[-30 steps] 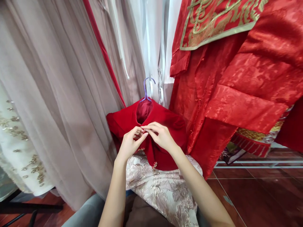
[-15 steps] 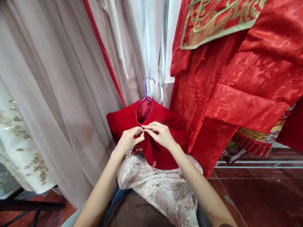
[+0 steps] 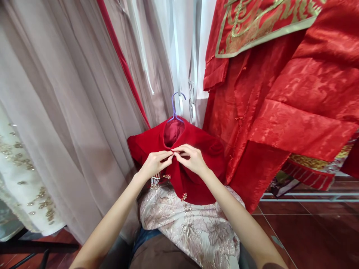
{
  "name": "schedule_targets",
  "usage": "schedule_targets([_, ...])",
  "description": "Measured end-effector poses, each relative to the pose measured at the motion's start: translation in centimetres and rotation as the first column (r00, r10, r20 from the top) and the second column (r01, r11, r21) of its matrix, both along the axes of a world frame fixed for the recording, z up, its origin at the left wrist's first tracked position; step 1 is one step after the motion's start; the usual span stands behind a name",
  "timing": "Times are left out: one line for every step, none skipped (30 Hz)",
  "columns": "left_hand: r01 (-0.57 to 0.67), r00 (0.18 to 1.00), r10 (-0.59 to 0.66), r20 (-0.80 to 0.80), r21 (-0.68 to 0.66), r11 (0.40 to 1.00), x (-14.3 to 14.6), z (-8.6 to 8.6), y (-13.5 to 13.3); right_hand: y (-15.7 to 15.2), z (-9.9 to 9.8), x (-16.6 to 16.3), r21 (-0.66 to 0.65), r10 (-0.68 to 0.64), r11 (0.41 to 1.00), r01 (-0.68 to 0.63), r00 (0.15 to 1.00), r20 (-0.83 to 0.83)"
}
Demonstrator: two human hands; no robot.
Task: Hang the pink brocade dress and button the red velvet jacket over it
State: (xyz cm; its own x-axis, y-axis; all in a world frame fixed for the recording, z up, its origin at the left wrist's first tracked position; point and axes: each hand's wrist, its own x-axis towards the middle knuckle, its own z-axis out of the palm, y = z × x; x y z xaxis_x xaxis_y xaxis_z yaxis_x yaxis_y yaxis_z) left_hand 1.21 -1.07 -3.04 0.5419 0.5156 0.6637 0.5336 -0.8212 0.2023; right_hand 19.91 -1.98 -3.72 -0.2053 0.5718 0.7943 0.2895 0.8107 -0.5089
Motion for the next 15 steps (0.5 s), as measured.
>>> schedule_targets([0.013,1.0,-0.013,0.002,-0.015,1.0,0.0,0.1,0.2,0.0,0.0,0.0,-0.008,-0.001,1.0,0.001,1.0,-0.004])
schedule_targets([0.023,1.0,-0.023,0.001,-0.033,0.999,-0.1,0.2,0.3,0.1,-0.1,0.0,-0.014,-0.003,1.0,0.003,1.0,-0.007])
schedule_targets([0.03,1.0,-0.03,-0.005,-0.057,0.998,-0.1,0.4,0.4,0.1,-0.1,0.0,-0.018,-0.004,1.0,0.004,1.0,-0.009])
schedule_targets([0.036,0.999,-0.038,-0.013,-0.084,0.996,-0.2,0.6,0.5,0.1,-0.2,0.0,-0.02,-0.007,1.0,0.007,1.0,-0.007])
schedule_targets([0.046,0.999,-0.048,-0.02,-0.111,0.993,-0.2,0.8,0.5,0.2,-0.2,0.0,-0.02,-0.013,1.0,0.013,1.0,-0.003])
schedule_targets([0.06,0.998,-0.064,-0.026,-0.135,0.989,-0.3,1.1,0.5,0.3,-0.2,0.0,-0.019,-0.019,1.0,0.019,1.0,0.006])
schedule_targets([0.079,0.996,-0.085,-0.031,-0.153,0.985,-0.3,1.4,0.6,0.4,-0.1,0.0,-0.018,-0.022,1.0,0.022,1.0,0.019])
schedule_targets([0.103,0.993,-0.11,-0.037,-0.163,0.981,-0.4,1.7,0.6,0.4,-0.1,0.0,-0.013,-0.021,1.0,0.021,0.999,0.036])
schedule_targets([0.128,0.99,-0.137,-0.045,-0.168,0.977,-0.5,2.0,0.7,0.6,0.0,0.0,-0.008,-0.015,1.0,0.016,0.998,0.055])
schedule_targets([0.151,0.985,-0.162,-0.056,-0.168,0.974,-0.5,2.2,0.8,0.6,0.1,0.0,-0.002,-0.009,1.0,0.009,0.997,0.073])
schedule_targets([0.168,0.981,-0.182,-0.072,-0.168,0.971,-0.6,2.5,0.8,0.7,0.2,0.1,0.004,-0.001,1.0,0.0,0.996,0.086])
schedule_targets([0.18,0.976,-0.197,-0.092,-0.17,0.969,-0.6,2.6,0.9,0.8,0.4,0.1,0.008,0.006,1.0,-0.007,0.996,0.094])
schedule_targets([0.183,0.973,-0.204,-0.108,-0.177,0.967,-0.5,2.8,1.0,0.8,0.5,0.1,0.01,0.012,1.0,-0.014,0.995,0.1])
schedule_targets([0.179,0.973,-0.202,-0.109,-0.189,0.966,-0.5,2.9,1.1,0.9,0.6,0.2,0.008,0.017,1.0,-0.018,0.995,0.103])
schedule_targets([0.171,0.976,-0.194,-0.095,-0.209,0.963,-0.4,2.9,1.1,0.9,0.7,0.2,-0.001,0.02,1.0,-0.02,0.995,0.101])
